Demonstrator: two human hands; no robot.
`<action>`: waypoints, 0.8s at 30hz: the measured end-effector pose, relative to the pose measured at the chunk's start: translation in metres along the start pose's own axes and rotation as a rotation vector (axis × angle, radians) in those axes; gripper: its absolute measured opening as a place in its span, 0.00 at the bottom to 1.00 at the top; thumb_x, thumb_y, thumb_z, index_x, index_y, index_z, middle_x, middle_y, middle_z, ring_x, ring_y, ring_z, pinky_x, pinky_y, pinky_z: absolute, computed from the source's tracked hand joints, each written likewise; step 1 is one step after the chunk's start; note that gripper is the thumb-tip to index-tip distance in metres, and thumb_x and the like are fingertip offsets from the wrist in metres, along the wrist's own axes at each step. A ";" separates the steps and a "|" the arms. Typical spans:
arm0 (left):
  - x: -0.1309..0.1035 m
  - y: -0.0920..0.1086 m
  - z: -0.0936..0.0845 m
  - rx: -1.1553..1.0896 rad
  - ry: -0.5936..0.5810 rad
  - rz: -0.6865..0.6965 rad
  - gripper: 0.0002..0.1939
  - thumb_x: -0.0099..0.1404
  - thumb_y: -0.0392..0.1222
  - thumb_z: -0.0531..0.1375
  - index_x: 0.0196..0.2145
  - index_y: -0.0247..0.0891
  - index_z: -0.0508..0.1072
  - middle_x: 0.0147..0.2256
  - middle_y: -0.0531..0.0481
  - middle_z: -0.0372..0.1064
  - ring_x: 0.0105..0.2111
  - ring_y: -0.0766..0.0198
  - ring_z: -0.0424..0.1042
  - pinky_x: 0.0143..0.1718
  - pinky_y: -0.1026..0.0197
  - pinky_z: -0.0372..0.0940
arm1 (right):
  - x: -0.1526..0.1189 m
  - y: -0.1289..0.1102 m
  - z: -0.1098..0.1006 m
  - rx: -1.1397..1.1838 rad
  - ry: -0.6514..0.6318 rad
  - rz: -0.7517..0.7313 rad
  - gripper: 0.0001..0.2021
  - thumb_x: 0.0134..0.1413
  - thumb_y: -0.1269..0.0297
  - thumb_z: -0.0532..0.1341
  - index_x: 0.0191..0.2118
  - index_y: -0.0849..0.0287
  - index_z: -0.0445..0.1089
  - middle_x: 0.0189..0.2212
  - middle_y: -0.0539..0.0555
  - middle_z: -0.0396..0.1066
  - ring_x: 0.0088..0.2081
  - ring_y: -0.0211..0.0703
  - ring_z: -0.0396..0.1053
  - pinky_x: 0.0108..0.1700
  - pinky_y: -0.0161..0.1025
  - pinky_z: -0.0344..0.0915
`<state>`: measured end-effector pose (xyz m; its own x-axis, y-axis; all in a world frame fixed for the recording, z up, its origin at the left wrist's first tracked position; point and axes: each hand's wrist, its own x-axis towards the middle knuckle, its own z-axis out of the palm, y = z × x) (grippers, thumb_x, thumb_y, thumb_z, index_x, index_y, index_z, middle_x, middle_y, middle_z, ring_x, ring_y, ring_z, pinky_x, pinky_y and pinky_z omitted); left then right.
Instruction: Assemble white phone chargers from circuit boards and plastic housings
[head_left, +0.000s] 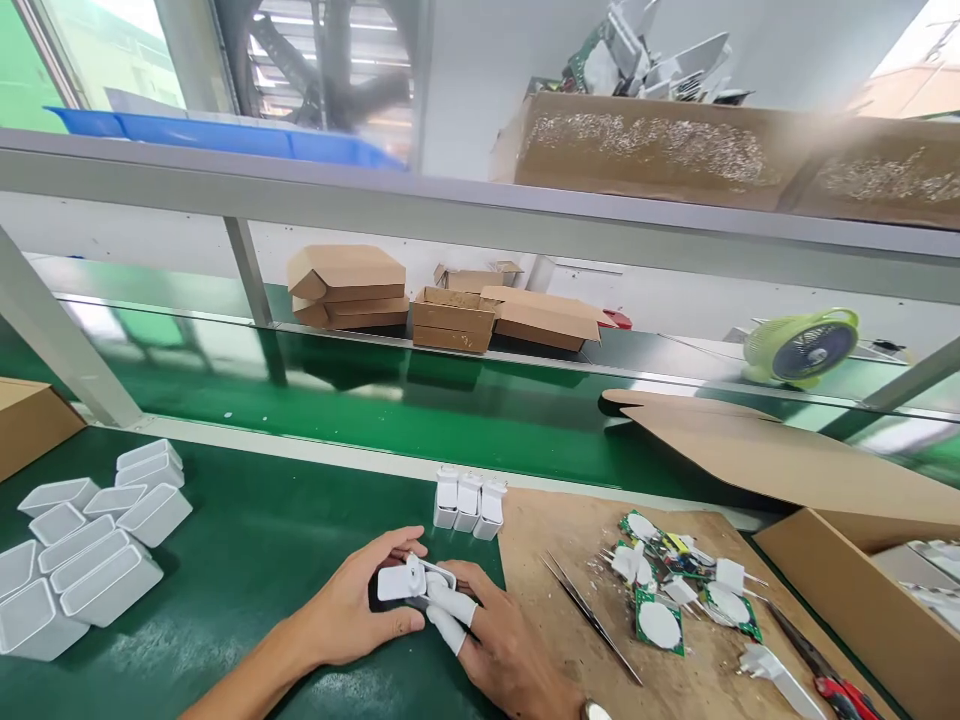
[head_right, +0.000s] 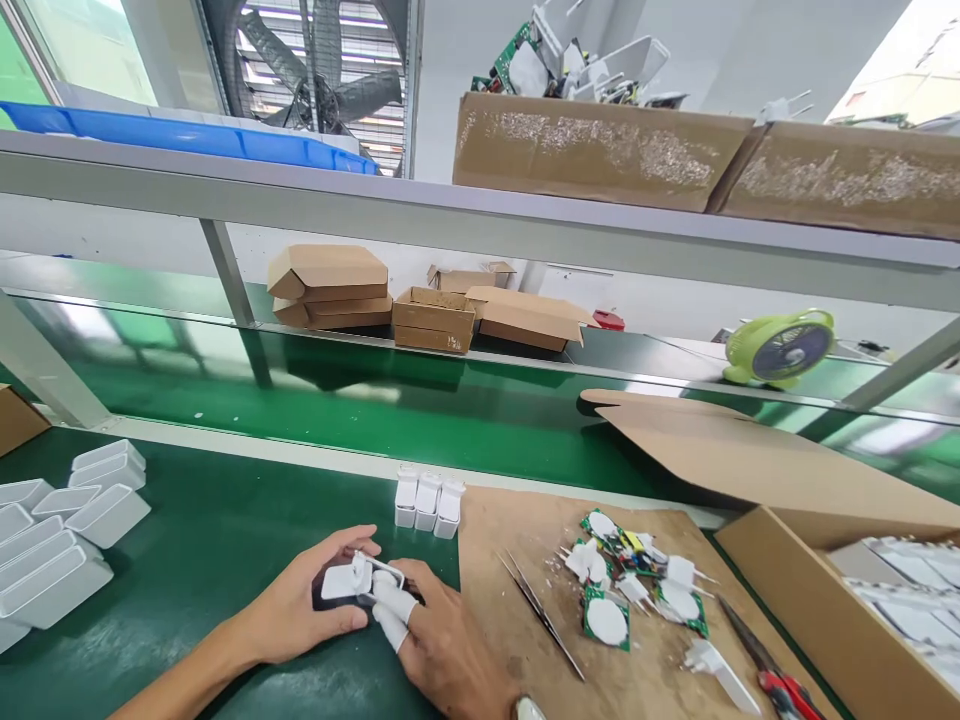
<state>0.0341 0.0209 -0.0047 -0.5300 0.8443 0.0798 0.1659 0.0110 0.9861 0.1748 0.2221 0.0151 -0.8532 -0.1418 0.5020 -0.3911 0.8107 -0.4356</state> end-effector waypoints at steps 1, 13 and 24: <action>0.000 0.000 -0.001 -0.013 0.000 0.006 0.44 0.60 0.51 0.74 0.69 0.48 0.62 0.61 0.43 0.69 0.60 0.51 0.70 0.67 0.43 0.62 | 0.000 0.000 0.000 -0.009 0.005 -0.010 0.19 0.71 0.73 0.57 0.62 0.54 0.69 0.54 0.60 0.73 0.53 0.46 0.76 0.54 0.41 0.78; 0.000 0.026 -0.001 0.115 0.060 0.282 0.22 0.73 0.42 0.62 0.63 0.52 0.73 0.56 0.47 0.76 0.58 0.58 0.73 0.60 0.55 0.68 | 0.005 0.003 0.000 0.001 -0.078 0.023 0.21 0.66 0.77 0.57 0.61 0.52 0.69 0.55 0.60 0.72 0.51 0.48 0.76 0.51 0.43 0.79; 0.018 0.033 0.029 0.177 0.521 -0.193 0.24 0.62 0.64 0.64 0.25 0.41 0.64 0.23 0.57 0.59 0.25 0.66 0.58 0.28 0.63 0.54 | 0.005 -0.012 -0.006 -0.384 -0.260 -0.061 0.15 0.50 0.80 0.56 0.41 0.66 0.75 0.65 0.78 0.65 0.54 0.62 0.78 0.51 0.49 0.79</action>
<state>0.0542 0.0517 0.0248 -0.8961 0.4439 0.0060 0.1380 0.2656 0.9541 0.1771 0.2149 0.0277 -0.9098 -0.2940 0.2930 -0.3293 0.9409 -0.0787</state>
